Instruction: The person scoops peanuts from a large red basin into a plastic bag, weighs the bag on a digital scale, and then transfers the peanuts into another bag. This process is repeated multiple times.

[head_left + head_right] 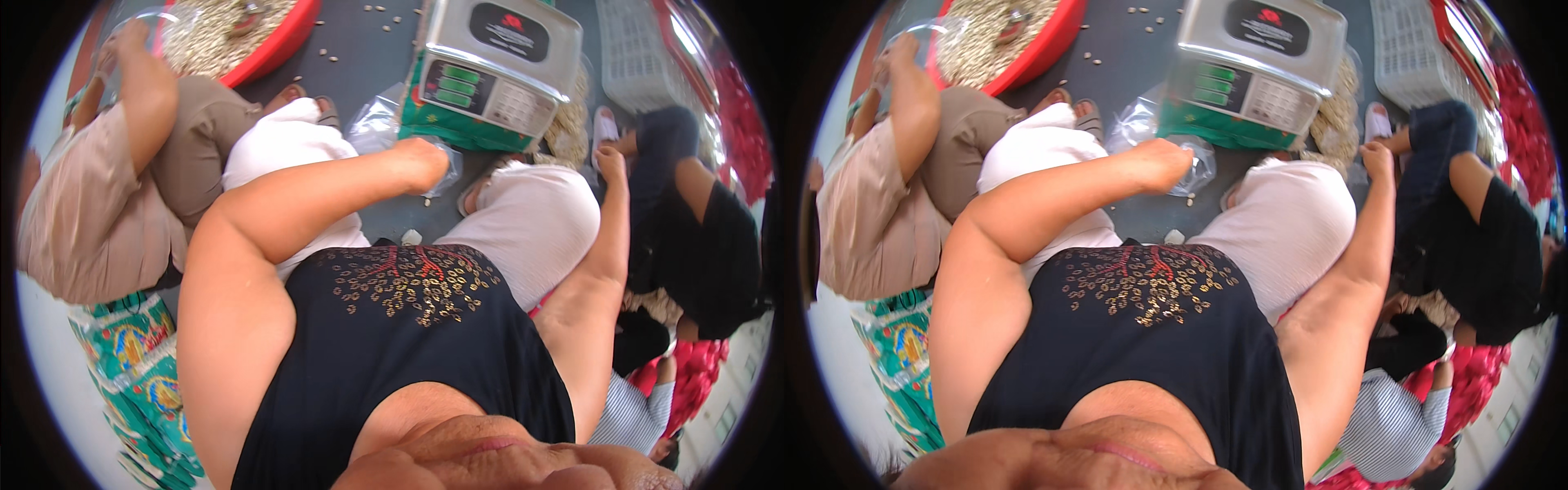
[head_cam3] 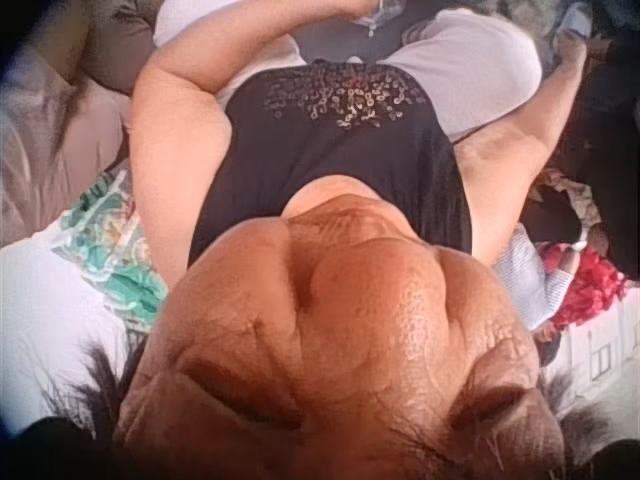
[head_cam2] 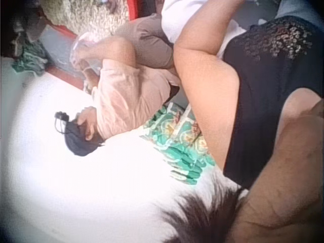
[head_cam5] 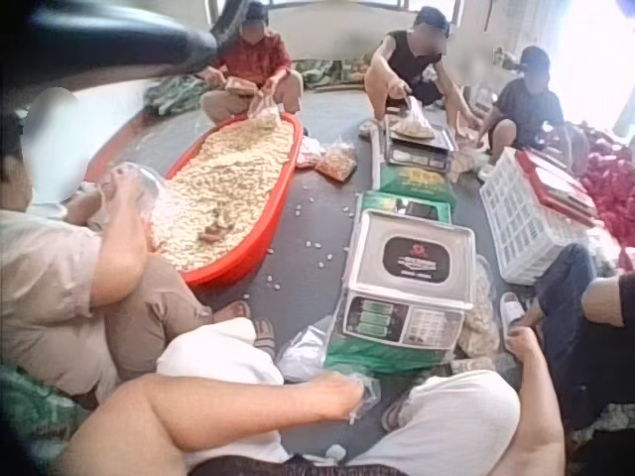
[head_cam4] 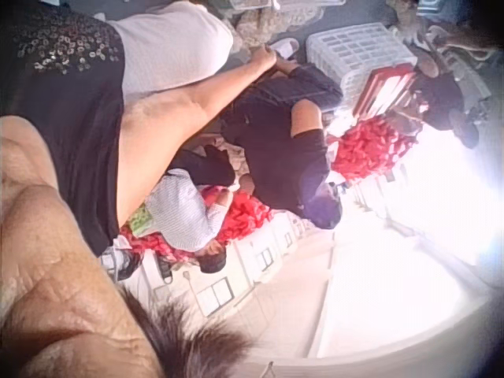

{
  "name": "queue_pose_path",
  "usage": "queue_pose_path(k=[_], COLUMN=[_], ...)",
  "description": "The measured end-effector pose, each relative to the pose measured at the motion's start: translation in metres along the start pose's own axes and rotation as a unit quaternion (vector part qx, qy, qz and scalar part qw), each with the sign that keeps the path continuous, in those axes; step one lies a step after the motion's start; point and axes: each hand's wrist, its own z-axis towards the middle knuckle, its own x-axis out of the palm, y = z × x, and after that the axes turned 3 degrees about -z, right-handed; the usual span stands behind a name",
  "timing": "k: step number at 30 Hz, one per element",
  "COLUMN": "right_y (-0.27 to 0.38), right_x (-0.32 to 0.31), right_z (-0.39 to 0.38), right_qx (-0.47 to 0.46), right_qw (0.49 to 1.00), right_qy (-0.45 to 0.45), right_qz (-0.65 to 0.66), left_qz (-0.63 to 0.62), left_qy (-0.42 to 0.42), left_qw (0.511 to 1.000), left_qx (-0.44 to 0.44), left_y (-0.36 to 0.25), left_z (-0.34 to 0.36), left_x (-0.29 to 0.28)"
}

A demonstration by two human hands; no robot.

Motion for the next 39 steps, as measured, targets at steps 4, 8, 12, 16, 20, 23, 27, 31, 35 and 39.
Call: queue_pose_path(k=[4,8,12,16,20,23,27,31,35,39], right_y=[0.130,0.284,0.356,0.390,0.386,0.365,0.312,0.264,0.265,0.258], right_x=[-0.076,-0.117,-0.121,-0.096,-0.055,0.039,0.177,0.267,0.287,0.285], right_z=[0.011,-0.040,-0.072,-0.097,-0.133,-0.148,-0.178,-0.208,-0.233,-0.235], right_qx=[-0.077,-0.177,-0.374,-0.455,-0.330,-0.263,-0.261,-0.294,-0.307,-0.362], right_qw=[0.996,0.975,0.922,0.884,0.879,0.799,0.727,0.864,0.875,0.850], right_qy=[0.016,0.059,0.097,0.083,0.336,0.527,0.602,0.386,0.329,0.331], right_qz=[0.033,0.121,0.020,-0.065,-0.079,-0.122,-0.201,-0.136,-0.178,-0.192], left_qz=[0.030,0.043,0.073,0.202,0.012,0.004,0.009,-0.012,-0.066,-0.073], left_qy=[0.018,-0.023,-0.017,-0.018,-0.116,-0.126,-0.121,-0.124,-0.145,-0.117], left_qw=[0.999,0.999,0.997,0.978,0.993,0.987,0.989,0.990,0.987,0.990], left_qx=[0.008,0.009,0.025,0.047,-0.001,-0.100,-0.086,-0.061,-0.017,-0.016], left_y=[-0.011,-0.009,-0.002,0.013,0.039,0.032,0.021,0.018,0.016,0.017], left_z=[-0.018,-0.012,0.007,0.016,0.026,-0.001,-0.021,-0.039,-0.056,-0.048], left_x=[-0.018,-0.017,-0.017,-0.027,-0.039,-0.057,-0.069,-0.077,-0.087,-0.093])
